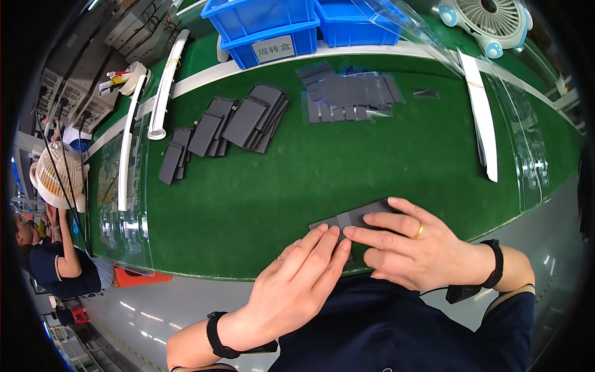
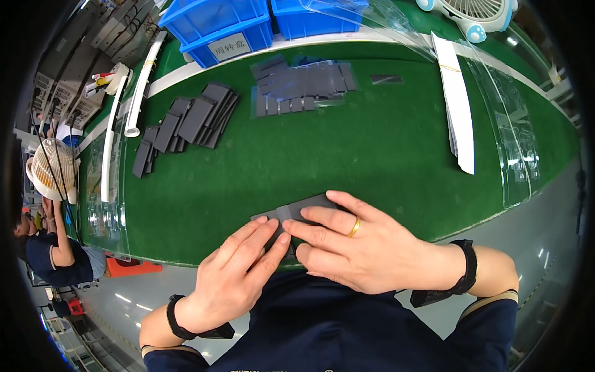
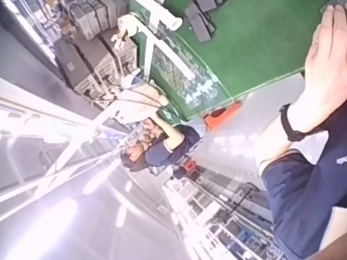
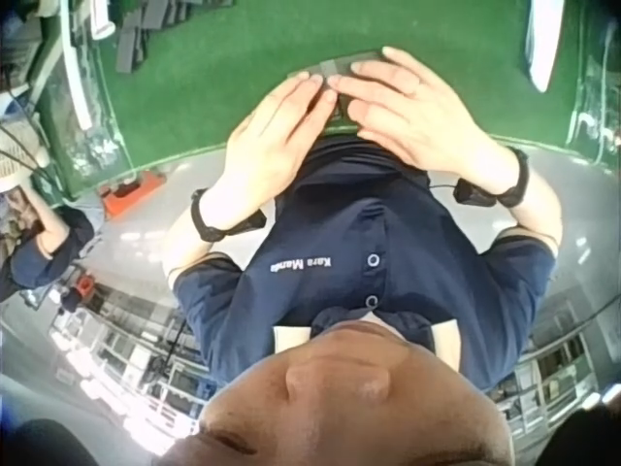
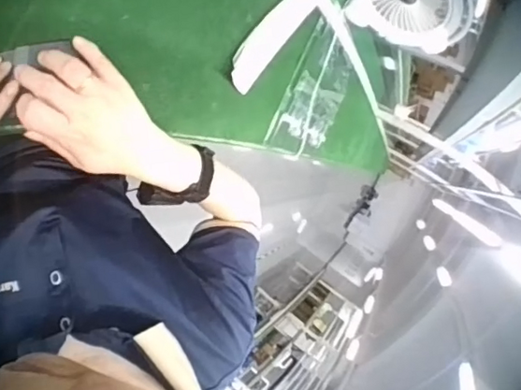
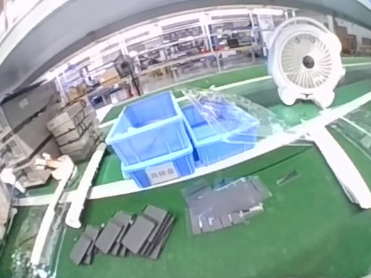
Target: The recorder is assembling small black plastic components at an industrial workbench.
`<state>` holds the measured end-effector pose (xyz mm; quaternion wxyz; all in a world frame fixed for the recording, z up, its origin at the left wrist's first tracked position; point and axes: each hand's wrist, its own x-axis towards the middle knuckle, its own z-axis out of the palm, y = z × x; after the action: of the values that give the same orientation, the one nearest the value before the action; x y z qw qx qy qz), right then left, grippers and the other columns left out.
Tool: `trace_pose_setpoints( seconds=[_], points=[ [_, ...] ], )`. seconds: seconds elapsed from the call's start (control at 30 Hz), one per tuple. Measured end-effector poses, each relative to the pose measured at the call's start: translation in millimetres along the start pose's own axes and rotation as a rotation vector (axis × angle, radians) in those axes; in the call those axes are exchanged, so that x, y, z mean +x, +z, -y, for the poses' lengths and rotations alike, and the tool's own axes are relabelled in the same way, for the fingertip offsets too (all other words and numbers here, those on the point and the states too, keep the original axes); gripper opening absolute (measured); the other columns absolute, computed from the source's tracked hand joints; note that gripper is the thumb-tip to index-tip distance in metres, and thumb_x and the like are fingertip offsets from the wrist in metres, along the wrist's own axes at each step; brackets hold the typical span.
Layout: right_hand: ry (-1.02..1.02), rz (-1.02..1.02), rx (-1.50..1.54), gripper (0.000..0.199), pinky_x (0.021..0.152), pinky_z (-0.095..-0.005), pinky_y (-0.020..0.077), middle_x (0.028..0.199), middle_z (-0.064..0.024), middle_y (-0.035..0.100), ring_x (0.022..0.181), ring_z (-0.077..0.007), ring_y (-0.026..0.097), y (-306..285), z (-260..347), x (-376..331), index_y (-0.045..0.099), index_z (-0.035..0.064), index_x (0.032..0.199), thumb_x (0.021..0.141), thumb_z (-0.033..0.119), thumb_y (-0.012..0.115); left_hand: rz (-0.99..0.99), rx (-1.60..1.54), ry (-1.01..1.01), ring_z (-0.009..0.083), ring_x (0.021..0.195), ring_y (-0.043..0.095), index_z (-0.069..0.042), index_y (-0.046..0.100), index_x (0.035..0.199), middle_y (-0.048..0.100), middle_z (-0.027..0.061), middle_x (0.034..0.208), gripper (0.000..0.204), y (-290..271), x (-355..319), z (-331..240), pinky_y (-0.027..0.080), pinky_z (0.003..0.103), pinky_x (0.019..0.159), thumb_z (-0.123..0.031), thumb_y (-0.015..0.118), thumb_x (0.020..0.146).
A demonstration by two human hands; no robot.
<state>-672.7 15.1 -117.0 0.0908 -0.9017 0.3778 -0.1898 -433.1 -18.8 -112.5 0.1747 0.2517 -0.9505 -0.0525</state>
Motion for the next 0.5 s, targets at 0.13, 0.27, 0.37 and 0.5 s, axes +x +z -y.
trace_pose_setpoints(
  seconds=[0.13,0.27,0.37,0.5],
  points=[
    [-0.055,0.035,-0.118,0.02,0.107,-0.0471,0.038,0.129,-0.0062,0.058,0.119,-0.0234,0.053,-1,5,6,0.058,0.0155,0.1,0.086,0.028,0.064,-0.07,0.012,0.015,0.0257,0.105,0.065,-0.007,0.071,0.112,0.061,0.0092,0.109,0.044,6,-4,2,0.057,0.029,0.077,0.004,0.066,0.071],
    [-0.063,0.033,-0.221,0.015,0.107,-0.048,0.0385,0.128,-0.0065,0.059,0.12,-0.0235,0.053,2,4,12,0.057,0.0156,0.099,0.088,0.027,0.058,-0.089,-0.009,0.013,0.0256,0.105,0.065,-0.008,0.072,0.11,0.06,0.0083,0.105,0.043,7,-4,5,0.058,0.03,0.078,0.004,0.066,0.069],
    [0.011,-0.025,-0.174,0.015,0.106,-0.0482,0.0389,0.128,-0.0067,0.059,0.121,-0.0236,0.052,5,4,9,0.057,0.0149,0.099,0.088,0.025,0.057,-0.076,-0.027,0.025,0.0262,0.104,0.065,-0.007,0.072,0.109,0.061,0.009,0.105,0.042,6,-3,6,0.058,0.032,0.08,0.002,0.066,0.068],
    [-0.057,0.009,-0.176,0.016,0.106,-0.0481,0.0394,0.127,-0.0068,0.06,0.12,-0.0237,0.052,3,10,5,0.057,0.0137,0.1,0.089,0.026,0.058,-0.056,-0.053,0.034,0.028,0.104,0.065,-0.005,0.072,0.105,0.061,0.0103,0.106,0.038,3,1,5,0.058,0.033,0.081,-0.005,0.068,0.068]
  ],
)
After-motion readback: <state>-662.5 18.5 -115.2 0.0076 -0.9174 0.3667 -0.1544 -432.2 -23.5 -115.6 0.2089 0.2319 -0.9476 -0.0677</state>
